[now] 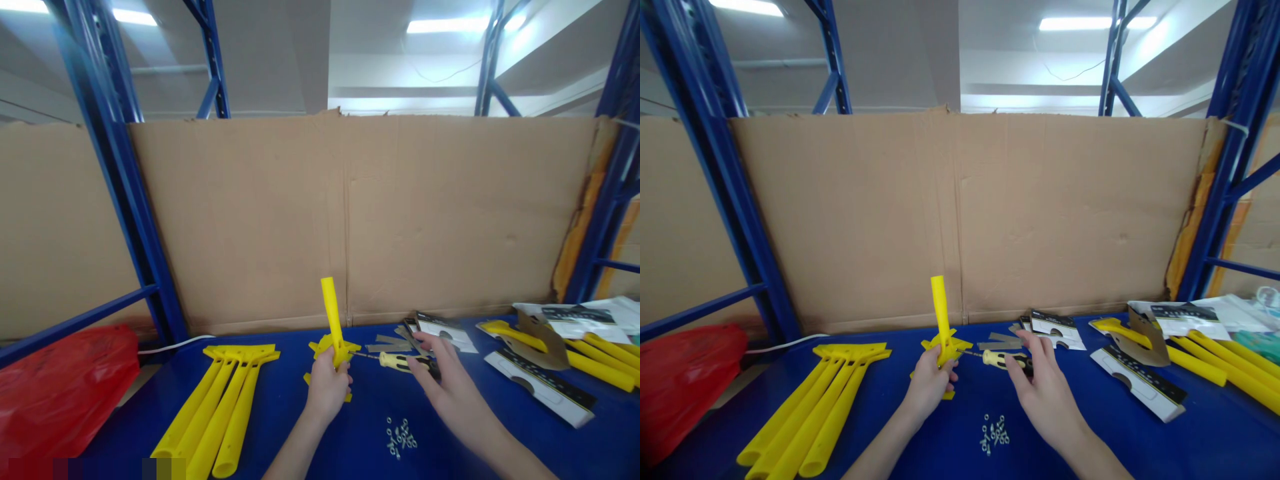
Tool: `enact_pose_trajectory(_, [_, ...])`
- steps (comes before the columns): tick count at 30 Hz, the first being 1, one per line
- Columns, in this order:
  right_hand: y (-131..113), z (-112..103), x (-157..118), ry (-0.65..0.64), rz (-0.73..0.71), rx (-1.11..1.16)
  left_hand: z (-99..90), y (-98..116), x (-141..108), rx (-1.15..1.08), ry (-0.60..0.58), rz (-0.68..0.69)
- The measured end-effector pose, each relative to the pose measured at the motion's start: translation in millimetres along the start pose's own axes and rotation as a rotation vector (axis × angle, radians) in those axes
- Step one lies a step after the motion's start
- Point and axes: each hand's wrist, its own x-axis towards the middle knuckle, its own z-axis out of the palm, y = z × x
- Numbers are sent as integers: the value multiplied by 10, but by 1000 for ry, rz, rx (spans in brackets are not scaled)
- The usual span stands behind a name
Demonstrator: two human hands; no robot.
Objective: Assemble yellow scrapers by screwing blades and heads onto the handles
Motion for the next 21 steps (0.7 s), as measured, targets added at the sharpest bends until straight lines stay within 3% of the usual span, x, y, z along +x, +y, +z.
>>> enact_pose_trajectory(3, [16,19,-20,20,-78,34,3,-5,3,1,-5,-2])
enact_pose_trajectory(12, [69,-34,60,-50,30,-50,0,-15,-3,17,-25,21])
enact_pose_trajectory(21, [13,4,-7,-123,68,137,3,-13,1,-22,-3,2])
